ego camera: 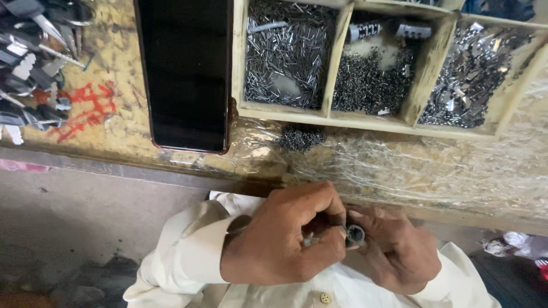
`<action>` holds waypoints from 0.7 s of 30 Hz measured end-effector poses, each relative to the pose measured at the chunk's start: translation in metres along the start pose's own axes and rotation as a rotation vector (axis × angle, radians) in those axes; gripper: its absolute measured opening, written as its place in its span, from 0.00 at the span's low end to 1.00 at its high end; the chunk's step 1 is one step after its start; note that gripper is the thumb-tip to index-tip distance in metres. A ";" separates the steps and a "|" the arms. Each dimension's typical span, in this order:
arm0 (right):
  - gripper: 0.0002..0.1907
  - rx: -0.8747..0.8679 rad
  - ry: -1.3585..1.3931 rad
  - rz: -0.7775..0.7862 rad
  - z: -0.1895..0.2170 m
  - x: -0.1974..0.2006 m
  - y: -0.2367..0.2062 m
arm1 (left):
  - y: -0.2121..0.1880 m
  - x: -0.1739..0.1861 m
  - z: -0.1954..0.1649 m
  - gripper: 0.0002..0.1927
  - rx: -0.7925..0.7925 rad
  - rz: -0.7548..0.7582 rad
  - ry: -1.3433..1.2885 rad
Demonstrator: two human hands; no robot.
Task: The person assembles key fobs by inserting small metal pins into a cylindrical housing and then attaching a blue plastic cap. The person repeats this process for multiple units, placing the finished key fobs on the table.
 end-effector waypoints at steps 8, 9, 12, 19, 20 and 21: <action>0.30 0.326 0.003 -0.027 0.035 0.003 -0.002 | -0.002 -0.007 0.019 0.06 0.078 0.170 -0.062; 0.31 0.309 -0.027 -0.032 0.038 0.003 -0.002 | -0.001 -0.007 0.019 0.07 0.082 0.177 -0.070; 0.30 0.353 -0.124 -0.111 0.043 0.010 -0.002 | 0.006 -0.007 0.009 0.07 0.083 0.187 -0.117; 0.20 0.938 -0.345 -0.343 0.087 0.026 0.011 | -0.006 -0.021 -0.078 0.12 -0.453 -0.464 0.899; 0.20 0.869 -0.317 -0.441 0.098 0.033 0.019 | -0.008 -0.029 -0.080 0.13 -0.507 -0.442 0.847; 0.21 0.795 -0.291 -0.544 0.107 0.039 0.024 | -0.010 -0.037 -0.081 0.14 -0.564 -0.411 0.793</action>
Point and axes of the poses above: each hand's wrist, its own y-axis towards the middle knuckle, its own x-axis out of the back of the hand, z = x × y, the point moved 7 cm from there along y, towards the middle knuckle
